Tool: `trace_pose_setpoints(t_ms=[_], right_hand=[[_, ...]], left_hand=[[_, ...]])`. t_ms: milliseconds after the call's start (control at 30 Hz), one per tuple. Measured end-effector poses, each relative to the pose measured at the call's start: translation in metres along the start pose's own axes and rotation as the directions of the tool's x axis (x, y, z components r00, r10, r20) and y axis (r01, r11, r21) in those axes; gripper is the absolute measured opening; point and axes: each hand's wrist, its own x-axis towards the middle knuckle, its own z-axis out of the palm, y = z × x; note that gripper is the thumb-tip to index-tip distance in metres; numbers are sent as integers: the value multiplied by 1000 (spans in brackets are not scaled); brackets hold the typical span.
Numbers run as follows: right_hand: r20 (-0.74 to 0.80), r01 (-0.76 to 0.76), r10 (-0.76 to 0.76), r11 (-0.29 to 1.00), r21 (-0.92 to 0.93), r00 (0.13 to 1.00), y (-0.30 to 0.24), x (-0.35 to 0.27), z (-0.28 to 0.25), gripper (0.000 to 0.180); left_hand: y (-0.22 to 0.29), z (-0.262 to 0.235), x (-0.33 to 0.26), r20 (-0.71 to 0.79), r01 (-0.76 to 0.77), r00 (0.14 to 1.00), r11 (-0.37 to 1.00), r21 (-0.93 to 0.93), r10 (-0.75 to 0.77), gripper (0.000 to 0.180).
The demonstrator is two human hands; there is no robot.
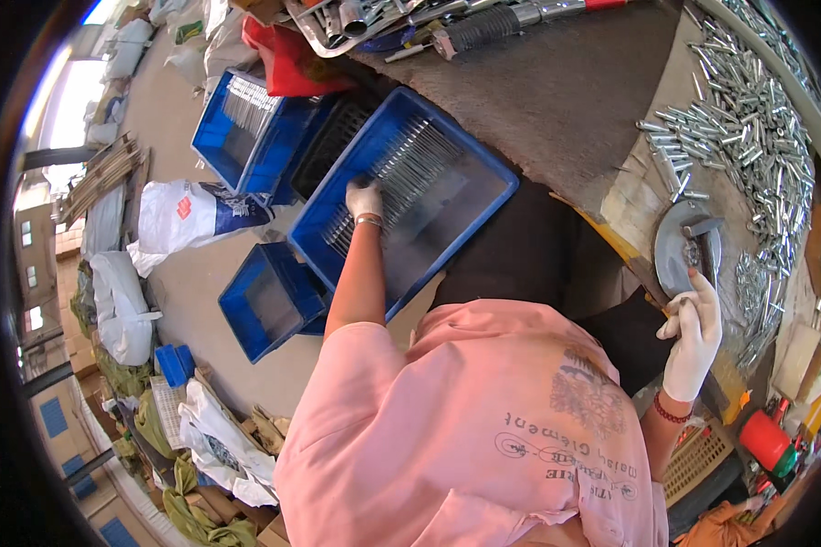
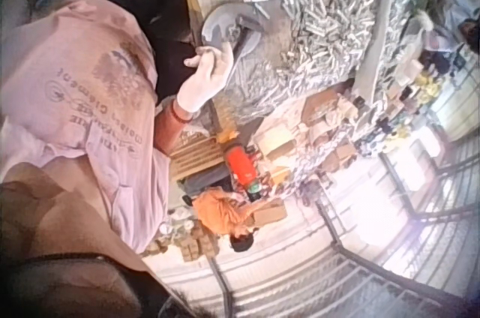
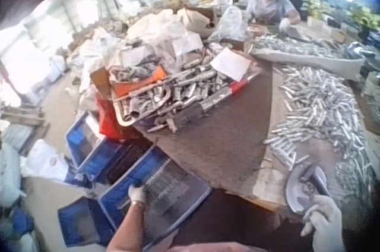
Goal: Assembling small metal hardware components using a hammer on a metal plate.
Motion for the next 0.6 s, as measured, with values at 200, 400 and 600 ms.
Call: trace_pose_setpoints(t_ms=[200, 400, 600], right_hand=[[26, -13, 15, 998, -68, 1000, 7, 0, 8, 39], [127, -82, 73, 994, 67, 989, -1, -1, 3, 38], [146, -71, 59, 994, 80, 987, -3, -6, -7, 34]], left_hand=[[119, -23, -68, 38, 229, 973, 936, -268, -227, 44], [302, -128, -106, -310, -420, 901, 794, -440, 305, 15], [506, -168, -204, -193, -891, 181, 78, -446, 964, 25]])
